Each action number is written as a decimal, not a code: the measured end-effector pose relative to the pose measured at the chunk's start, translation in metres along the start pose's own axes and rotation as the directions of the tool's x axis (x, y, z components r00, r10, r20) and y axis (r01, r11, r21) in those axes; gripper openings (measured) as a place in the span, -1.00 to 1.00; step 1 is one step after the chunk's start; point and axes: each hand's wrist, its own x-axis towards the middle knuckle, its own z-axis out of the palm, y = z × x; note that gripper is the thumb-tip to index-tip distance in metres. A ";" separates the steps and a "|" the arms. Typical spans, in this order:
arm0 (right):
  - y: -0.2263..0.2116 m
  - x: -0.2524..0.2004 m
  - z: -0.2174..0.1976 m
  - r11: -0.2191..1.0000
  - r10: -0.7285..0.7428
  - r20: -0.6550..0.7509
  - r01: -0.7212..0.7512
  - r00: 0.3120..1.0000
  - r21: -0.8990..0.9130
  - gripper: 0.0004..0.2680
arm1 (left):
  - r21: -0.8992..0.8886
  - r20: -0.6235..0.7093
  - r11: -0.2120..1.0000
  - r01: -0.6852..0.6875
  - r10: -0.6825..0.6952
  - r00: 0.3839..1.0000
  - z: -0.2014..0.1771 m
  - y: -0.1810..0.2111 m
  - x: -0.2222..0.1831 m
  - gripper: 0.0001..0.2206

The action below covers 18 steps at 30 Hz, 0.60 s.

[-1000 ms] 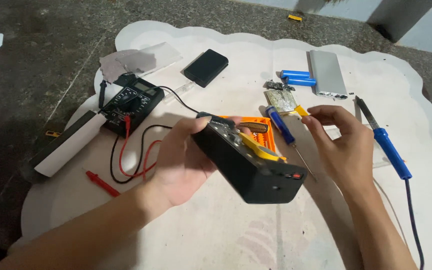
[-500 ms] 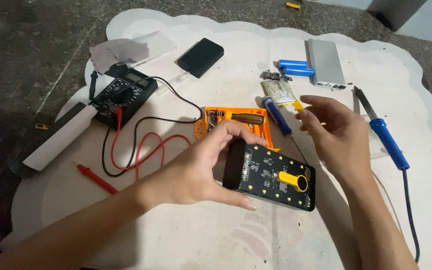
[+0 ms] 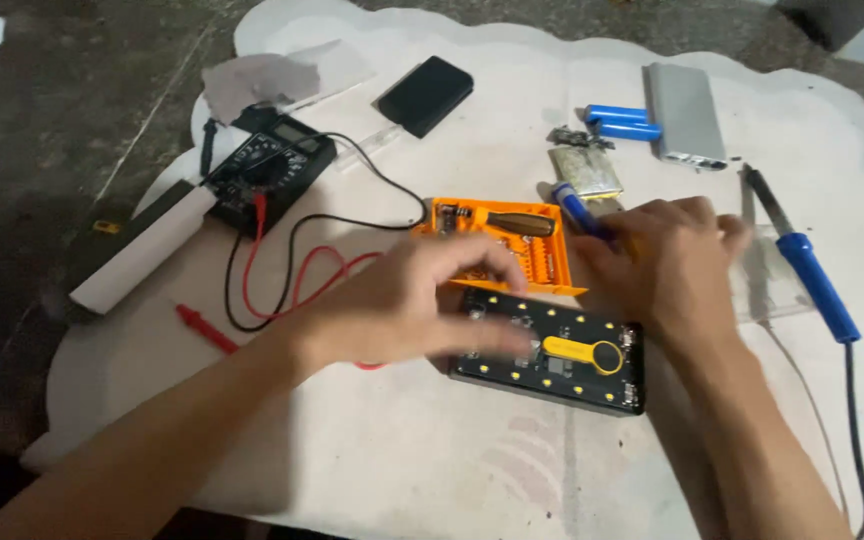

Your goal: Repairing an electronic device by disassembling the casing and inspecting internal components.

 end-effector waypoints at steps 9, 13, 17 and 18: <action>-0.041 -0.012 -0.058 -0.118 0.235 0.067 -0.040 0.970 0.992 -0.92 | -0.031 -0.142 0.997 -0.073 0.068 0.988 -0.001 -0.005 0.004 -0.61; -0.075 -0.021 -0.072 -0.204 0.125 -0.009 0.035 0.992 0.978 -0.85 | 0.011 -0.028 1.000 0.009 -0.009 1.000 -0.003 0.011 -0.005 -0.64; -0.088 -0.035 -0.071 -0.063 0.114 -0.079 0.087 0.990 0.994 -0.81 | 0.065 0.133 0.997 -0.042 0.033 0.991 -0.009 0.016 -0.007 -0.78; -0.092 -0.038 -0.071 -0.073 0.156 -0.074 0.086 0.985 0.994 -0.77 | 0.024 0.184 0.999 -0.048 0.043 0.982 -0.012 0.019 -0.008 -0.74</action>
